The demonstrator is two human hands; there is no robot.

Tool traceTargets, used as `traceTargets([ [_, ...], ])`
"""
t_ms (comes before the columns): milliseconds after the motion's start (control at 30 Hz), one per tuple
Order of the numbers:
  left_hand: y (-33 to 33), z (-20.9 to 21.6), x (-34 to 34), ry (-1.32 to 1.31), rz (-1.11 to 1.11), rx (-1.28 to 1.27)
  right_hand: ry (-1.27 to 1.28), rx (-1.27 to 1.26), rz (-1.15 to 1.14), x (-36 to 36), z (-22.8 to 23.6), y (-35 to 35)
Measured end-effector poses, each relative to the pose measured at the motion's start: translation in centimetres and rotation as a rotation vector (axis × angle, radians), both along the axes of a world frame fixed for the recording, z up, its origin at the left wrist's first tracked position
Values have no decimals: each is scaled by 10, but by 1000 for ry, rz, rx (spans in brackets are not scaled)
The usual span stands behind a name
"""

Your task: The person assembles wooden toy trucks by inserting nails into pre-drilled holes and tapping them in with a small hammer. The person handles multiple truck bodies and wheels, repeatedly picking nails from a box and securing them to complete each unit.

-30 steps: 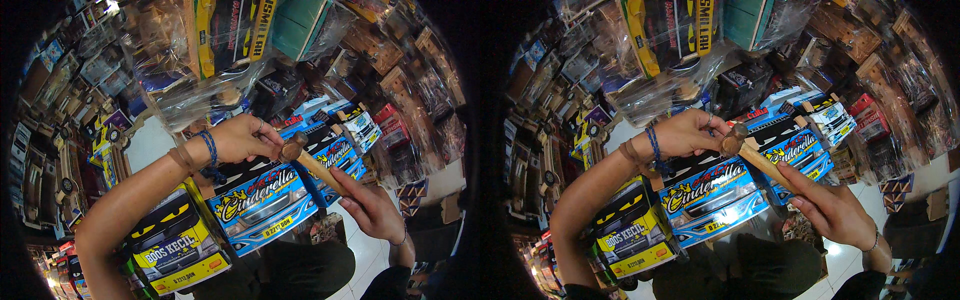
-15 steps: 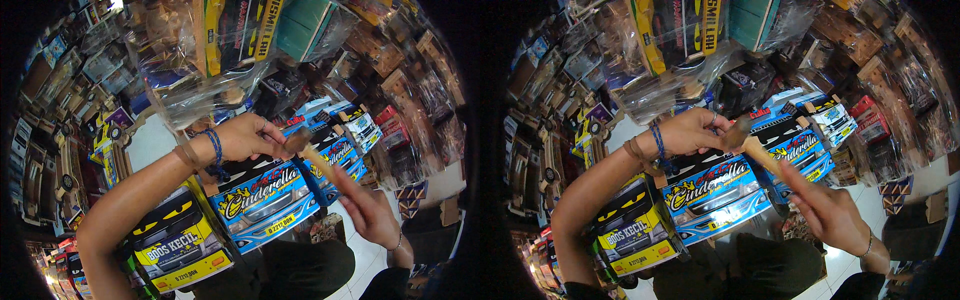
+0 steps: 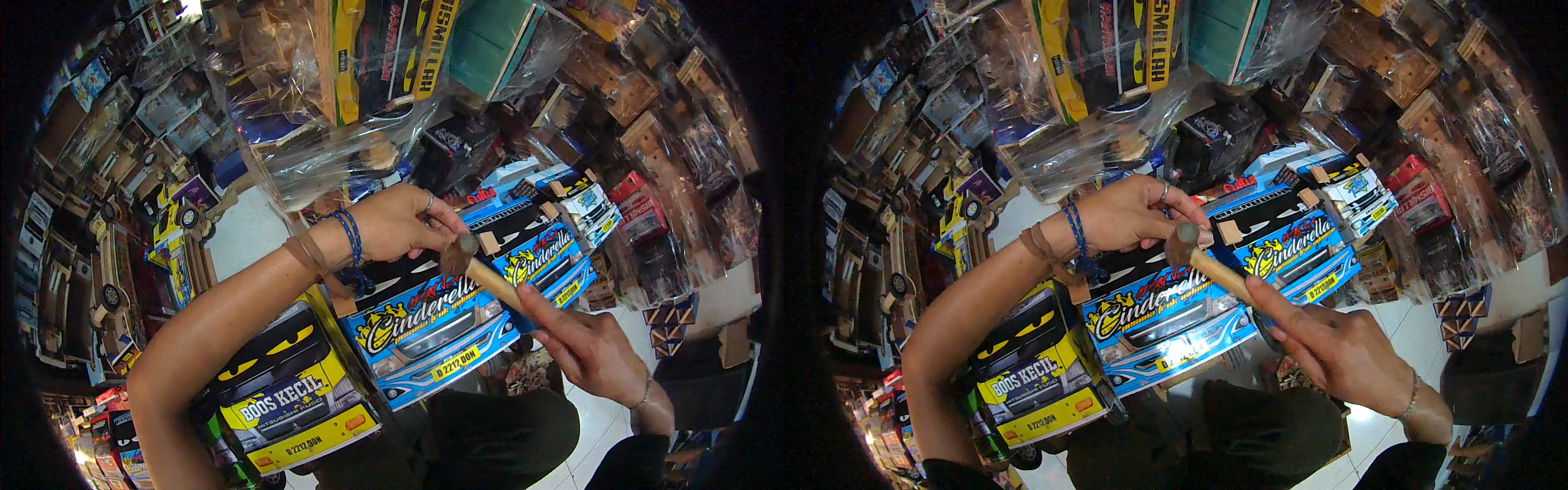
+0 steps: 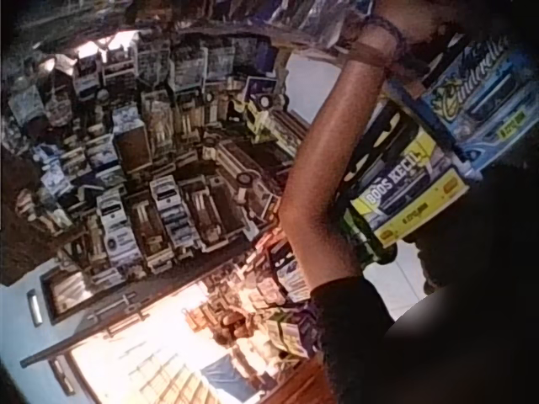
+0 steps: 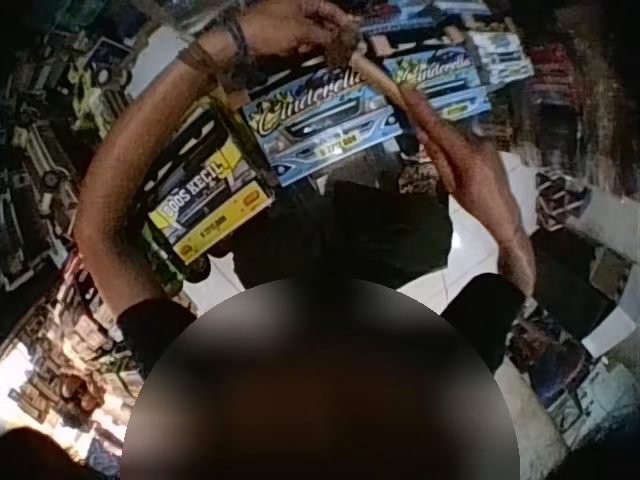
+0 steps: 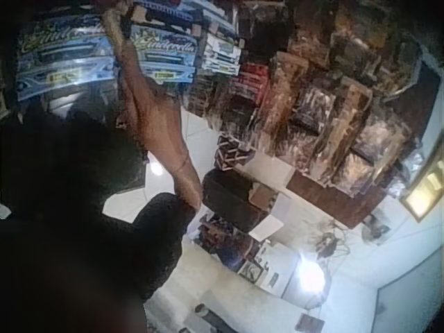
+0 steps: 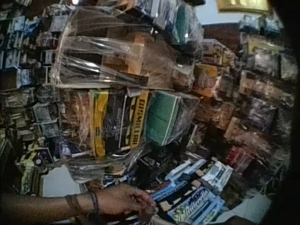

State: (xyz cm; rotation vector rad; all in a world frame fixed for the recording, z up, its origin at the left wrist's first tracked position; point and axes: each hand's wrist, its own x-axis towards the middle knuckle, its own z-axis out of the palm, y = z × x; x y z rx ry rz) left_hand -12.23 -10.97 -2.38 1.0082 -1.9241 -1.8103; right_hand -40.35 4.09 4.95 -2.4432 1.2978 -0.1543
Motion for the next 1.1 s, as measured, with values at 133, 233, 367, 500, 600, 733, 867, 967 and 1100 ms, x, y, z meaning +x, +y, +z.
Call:
traceTargets([
  [133, 0, -2, -1, -23, -14, -10, -135, -232, -52, -2, -1, 4],
  [233, -1, -5, 1, 61, 8, 20, -117, -245, -11, -2, -7, 6],
  [367, 0, -3, 3, 2, 44, 35, 63, -169, -35, 0, -12, 8],
  [500, 2, 1, 0, -69, 18, 7, -59, -317, -53, 2, -11, 8],
  [600, 0, 1, -1, -28, -6, -8, 111, -195, 41, 3, -7, 5],
  [733, -1, -3, 3, -33, 5, -3, -72, -266, -73, 6, -2, 4],
  [867, 0, -6, 2, 2, 15, 3, 124, -156, -15, 7, 2, 5],
  [967, 1, -6, 2, -101, 22, -24, -48, -235, -97, 5, 1, 3],
  [1100, 2, 0, 4, -33, 4, -31, 8, -149, 8, -1, -6, -3],
])
